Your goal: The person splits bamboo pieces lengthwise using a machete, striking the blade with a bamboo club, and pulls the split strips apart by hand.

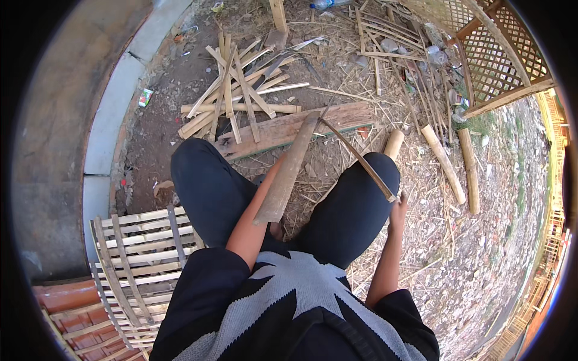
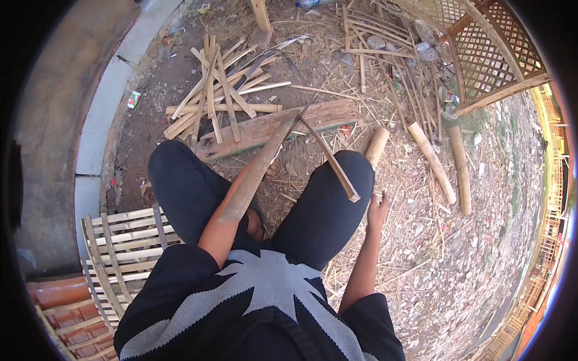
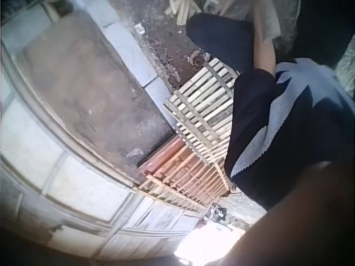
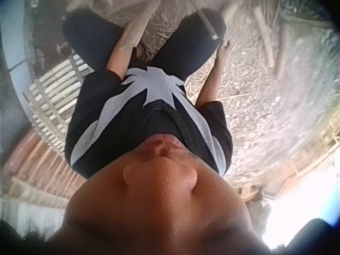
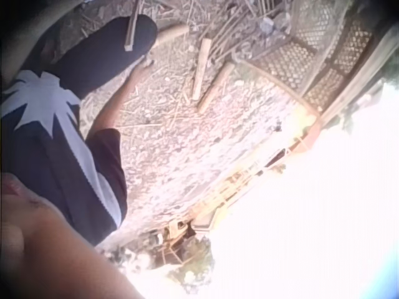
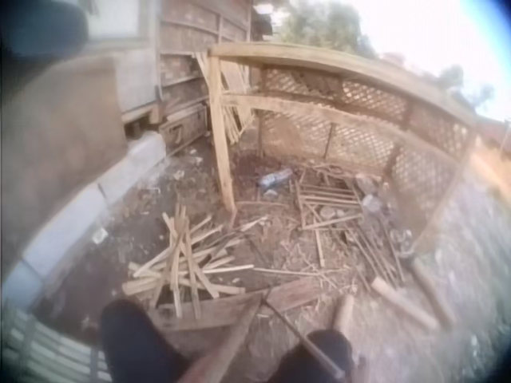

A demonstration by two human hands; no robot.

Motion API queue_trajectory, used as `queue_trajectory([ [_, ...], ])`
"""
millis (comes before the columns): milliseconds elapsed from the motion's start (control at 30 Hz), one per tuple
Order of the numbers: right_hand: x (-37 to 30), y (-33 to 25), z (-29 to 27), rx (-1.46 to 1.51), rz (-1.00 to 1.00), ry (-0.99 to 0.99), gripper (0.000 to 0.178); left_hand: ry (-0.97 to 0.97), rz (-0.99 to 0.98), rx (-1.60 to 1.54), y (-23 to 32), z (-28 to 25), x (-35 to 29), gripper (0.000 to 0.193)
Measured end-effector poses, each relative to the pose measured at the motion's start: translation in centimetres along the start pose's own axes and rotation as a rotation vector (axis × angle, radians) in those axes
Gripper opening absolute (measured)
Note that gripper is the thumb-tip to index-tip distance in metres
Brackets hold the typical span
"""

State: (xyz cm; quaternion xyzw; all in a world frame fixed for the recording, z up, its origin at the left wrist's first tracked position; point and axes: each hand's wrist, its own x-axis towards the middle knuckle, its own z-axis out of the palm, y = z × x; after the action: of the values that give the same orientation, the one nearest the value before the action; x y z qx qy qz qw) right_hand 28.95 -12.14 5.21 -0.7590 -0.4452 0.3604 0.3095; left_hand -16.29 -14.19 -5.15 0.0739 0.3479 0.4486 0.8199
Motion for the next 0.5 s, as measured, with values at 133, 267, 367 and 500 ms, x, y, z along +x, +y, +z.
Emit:
queue_trajectory([
  [133,-6.6,-22.5,-6.5,0.145,-0.447,-0.069,0.058,0.083,0.076,0.021,1.6,7.2,-3.8,0.033],
  [267,-14.9,-29.5,-8.1,-0.409,-0.810,-0.432,0.080,0.131,0.165,0.004,2.0,10.2,-6.7,0.030],
  [367,-17.7,-28.1,-4.3,-0.548,-0.851,-0.508,0.078,0.231,0.213,-0.097,1.7,11.0,-7.2,0.028],
  [500,-15.7,-26.3,-0.6,-0.360,-0.989,-0.403,0.039,0.236,0.243,-0.054,2.2,11.4,-6.7,0.031],
])
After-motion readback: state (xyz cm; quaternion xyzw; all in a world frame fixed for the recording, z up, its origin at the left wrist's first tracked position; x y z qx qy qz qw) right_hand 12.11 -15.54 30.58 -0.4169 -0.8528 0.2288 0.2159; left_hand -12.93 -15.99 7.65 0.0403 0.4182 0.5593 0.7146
